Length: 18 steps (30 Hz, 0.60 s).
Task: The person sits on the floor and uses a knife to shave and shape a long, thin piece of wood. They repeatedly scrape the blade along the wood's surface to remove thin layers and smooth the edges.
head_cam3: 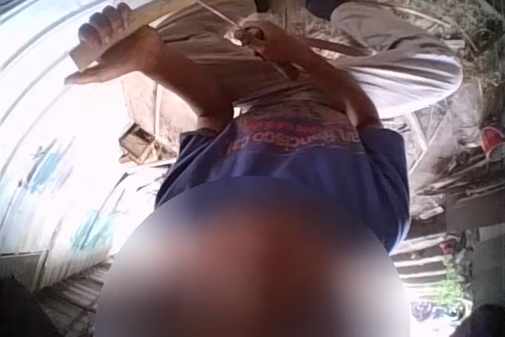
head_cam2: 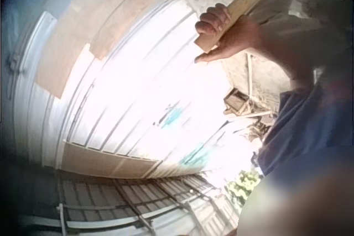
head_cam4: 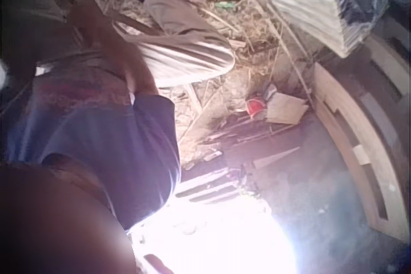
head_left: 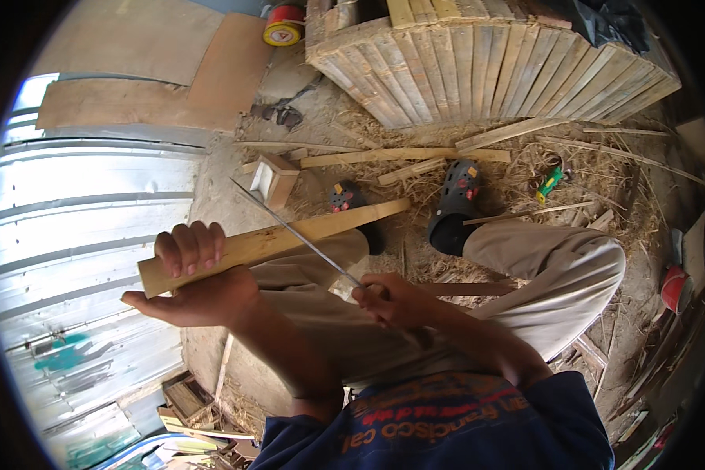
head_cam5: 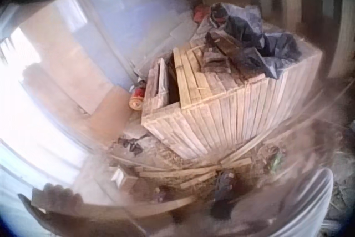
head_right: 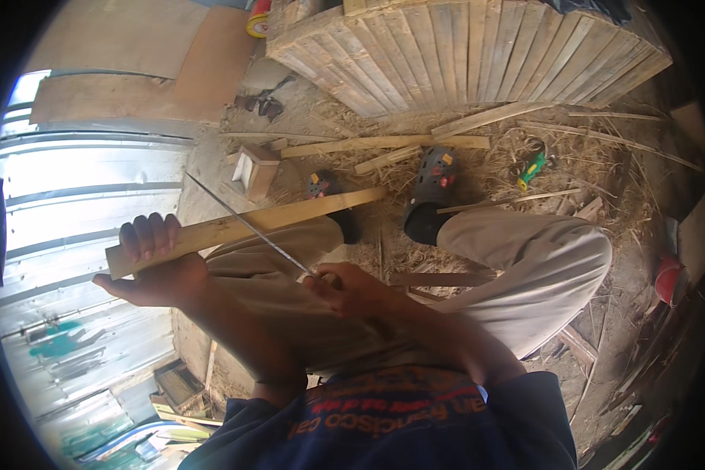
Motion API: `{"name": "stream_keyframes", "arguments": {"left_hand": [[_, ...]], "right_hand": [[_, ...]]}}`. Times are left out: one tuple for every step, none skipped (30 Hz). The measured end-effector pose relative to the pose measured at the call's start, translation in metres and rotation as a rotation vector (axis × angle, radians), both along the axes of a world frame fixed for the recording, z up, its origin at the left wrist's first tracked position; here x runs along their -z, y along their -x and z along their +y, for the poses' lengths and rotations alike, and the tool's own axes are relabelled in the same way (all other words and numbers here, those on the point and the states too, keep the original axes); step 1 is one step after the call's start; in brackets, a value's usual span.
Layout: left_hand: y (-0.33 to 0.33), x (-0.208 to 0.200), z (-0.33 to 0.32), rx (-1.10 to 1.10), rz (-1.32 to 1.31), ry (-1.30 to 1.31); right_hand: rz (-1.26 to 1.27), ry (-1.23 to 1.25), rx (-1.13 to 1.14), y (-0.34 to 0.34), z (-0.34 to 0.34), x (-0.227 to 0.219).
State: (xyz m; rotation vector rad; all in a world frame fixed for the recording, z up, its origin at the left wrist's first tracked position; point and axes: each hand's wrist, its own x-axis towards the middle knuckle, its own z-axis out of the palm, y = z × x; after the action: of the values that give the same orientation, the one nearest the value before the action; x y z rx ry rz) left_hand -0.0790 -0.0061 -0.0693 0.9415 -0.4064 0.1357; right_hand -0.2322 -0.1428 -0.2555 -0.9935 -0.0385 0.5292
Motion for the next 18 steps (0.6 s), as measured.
{"name": "stream_keyframes", "arguments": {"left_hand": [[0.000,0.000,0.000,0.009,-0.026,-0.012],[0.000,-0.001,-0.001,-0.102,0.027,0.002],[0.000,-0.002,-0.001,-0.133,0.032,-0.015],[0.000,-0.003,-0.002,-0.169,0.051,-0.008],[0.000,-0.004,-0.003,-0.183,0.071,0.012],[0.001,-0.007,-0.003,-0.215,0.104,-0.001],[0.000,-0.007,-0.005,-0.171,0.082,0.001],[0.000,-0.008,-0.007,-0.136,0.075,0.012],[0.002,-0.009,-0.010,-0.109,0.077,0.044],[0.002,-0.010,-0.012,-0.045,0.059,0.044],[0.001,-0.010,-0.017,-0.118,0.056,-0.035],[0.000,-0.009,-0.021,-0.176,0.052,-0.080],[0.000,-0.010,-0.024,-0.184,0.025,-0.111],[-0.001,-0.011,-0.025,-0.279,0.071,-0.108],[-0.002,-0.012,-0.025,-0.326,0.093,-0.092],[-0.003,-0.012,-0.025,-0.330,0.079,-0.097],[-0.003,-0.013,-0.022,-0.323,0.107,-0.088],[-0.002,-0.014,-0.018,-0.276,0.099,-0.102]], "right_hand": [[0.163,0.080,0.067,-0.001,0.001,-0.001],[0.295,0.091,0.101,-0.005,-0.001,-0.001],[0.425,0.109,0.147,-0.009,-0.005,0.000],[0.467,0.162,0.120,-0.013,-0.012,0.003],[0.506,0.222,0.112,-0.015,-0.017,0.004],[0.577,0.349,0.161,-0.016,-0.020,0.005],[0.484,0.202,0.095,-0.016,-0.022,0.005],[0.431,0.117,0.073,-0.014,-0.022,0.004],[0.424,0.005,-0.027,-0.011,-0.021,0.003],[0.287,-0.063,-0.089,-0.009,-0.018,0.002],[0.198,-0.051,-0.004,-0.007,-0.018,0.000],[0.129,-0.050,0.013,-0.006,-0.017,0.000],[-0.010,-0.076,0.031,-0.006,-0.019,0.000],[0.079,0.061,0.043,-0.008,-0.023,0.001],[0.094,0.172,0.054,-0.010,-0.029,0.004],[0.152,0.294,0.081,-0.013,-0.037,0.007],[0.137,0.323,0.082,-0.015,-0.045,0.010],[0.163,0.362,0.098,-0.017,-0.052,0.012]]}}
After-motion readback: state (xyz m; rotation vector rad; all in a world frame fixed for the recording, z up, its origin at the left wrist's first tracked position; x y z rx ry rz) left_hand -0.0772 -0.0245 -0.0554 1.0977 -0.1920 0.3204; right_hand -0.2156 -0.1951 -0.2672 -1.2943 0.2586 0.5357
